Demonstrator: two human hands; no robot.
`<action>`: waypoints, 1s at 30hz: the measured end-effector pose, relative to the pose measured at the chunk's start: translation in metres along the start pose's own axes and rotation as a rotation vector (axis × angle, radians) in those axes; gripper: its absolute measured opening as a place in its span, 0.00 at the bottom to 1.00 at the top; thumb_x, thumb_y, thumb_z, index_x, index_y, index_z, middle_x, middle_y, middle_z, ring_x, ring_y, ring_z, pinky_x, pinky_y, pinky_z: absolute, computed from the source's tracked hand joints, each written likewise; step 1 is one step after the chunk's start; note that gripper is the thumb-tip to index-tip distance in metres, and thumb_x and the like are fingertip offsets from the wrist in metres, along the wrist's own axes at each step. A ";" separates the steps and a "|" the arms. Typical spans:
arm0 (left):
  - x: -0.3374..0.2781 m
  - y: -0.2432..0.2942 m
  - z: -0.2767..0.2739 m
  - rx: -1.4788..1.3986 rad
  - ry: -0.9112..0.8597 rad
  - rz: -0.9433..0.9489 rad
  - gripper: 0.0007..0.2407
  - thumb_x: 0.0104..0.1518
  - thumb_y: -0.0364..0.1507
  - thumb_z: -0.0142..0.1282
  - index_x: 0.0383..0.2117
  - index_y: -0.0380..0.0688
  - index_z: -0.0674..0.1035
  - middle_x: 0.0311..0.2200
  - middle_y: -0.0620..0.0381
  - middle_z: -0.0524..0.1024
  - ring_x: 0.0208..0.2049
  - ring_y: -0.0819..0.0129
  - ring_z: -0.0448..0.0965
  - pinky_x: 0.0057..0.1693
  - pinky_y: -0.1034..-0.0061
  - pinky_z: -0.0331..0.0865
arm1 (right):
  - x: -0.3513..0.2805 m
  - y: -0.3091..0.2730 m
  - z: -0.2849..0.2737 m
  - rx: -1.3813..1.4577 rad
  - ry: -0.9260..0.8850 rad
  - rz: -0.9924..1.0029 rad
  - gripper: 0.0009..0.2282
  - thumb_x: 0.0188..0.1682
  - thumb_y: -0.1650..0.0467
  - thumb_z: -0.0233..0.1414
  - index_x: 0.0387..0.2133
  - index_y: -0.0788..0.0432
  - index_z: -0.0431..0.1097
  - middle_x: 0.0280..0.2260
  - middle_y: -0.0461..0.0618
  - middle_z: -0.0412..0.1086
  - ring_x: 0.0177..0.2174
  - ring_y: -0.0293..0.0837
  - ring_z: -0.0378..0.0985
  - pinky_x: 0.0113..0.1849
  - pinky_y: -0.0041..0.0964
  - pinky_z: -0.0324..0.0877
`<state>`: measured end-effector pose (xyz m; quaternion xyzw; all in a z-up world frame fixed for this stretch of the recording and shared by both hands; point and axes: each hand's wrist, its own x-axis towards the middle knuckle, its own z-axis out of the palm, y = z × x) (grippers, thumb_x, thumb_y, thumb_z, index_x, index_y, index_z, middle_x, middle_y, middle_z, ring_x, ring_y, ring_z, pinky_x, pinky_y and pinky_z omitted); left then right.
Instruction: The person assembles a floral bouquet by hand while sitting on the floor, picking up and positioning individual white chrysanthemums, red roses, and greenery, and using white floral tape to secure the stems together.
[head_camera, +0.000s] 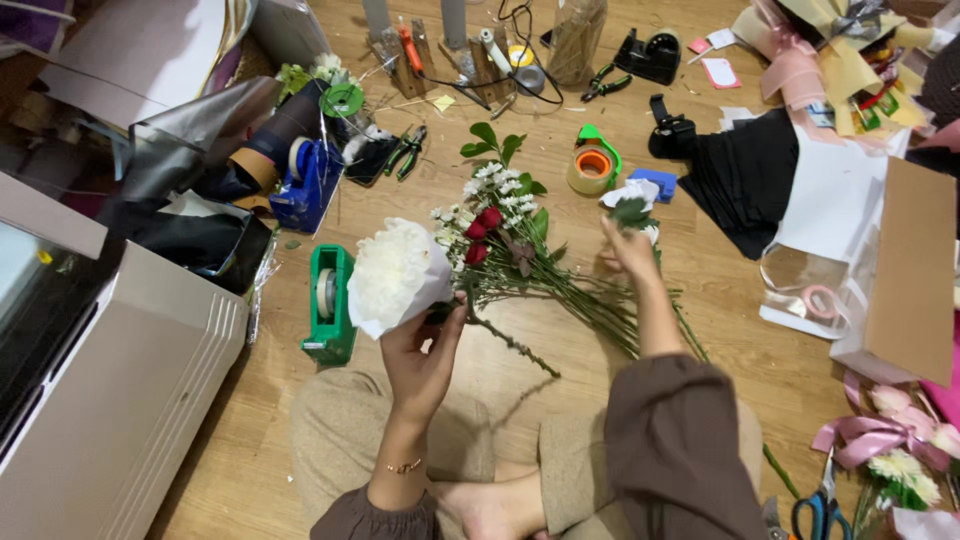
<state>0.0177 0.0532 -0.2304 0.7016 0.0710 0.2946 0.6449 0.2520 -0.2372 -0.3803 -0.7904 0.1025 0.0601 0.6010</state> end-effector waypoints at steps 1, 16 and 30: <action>0.003 -0.002 0.003 0.004 0.004 -0.001 0.03 0.54 0.22 0.67 0.32 0.40 0.88 0.19 0.52 0.82 0.18 0.75 0.76 0.24 0.80 0.69 | 0.013 0.003 -0.004 0.001 -0.006 0.001 0.40 0.52 0.53 0.60 0.55 0.85 0.57 0.44 0.91 0.65 0.37 0.67 0.80 0.33 0.50 0.78; 0.014 0.010 0.003 -0.092 -0.363 0.214 0.06 0.53 0.20 0.64 0.19 0.42 0.82 0.11 0.58 0.71 0.16 0.74 0.65 0.27 0.79 0.62 | -0.172 -0.069 0.087 0.901 -1.024 -0.062 0.08 0.52 0.77 0.49 0.39 0.74 0.73 0.31 0.64 0.74 0.21 0.49 0.76 0.20 0.35 0.71; 0.010 0.091 -0.021 -0.146 -0.361 0.433 0.05 0.59 0.20 0.53 0.33 0.33 0.83 0.23 0.50 0.81 0.20 0.64 0.79 0.34 0.75 0.75 | -0.072 -0.082 0.001 -0.509 -0.020 -0.107 0.56 0.49 0.38 0.44 0.62 0.87 0.42 0.50 0.86 0.65 0.55 0.73 0.68 0.56 0.66 0.61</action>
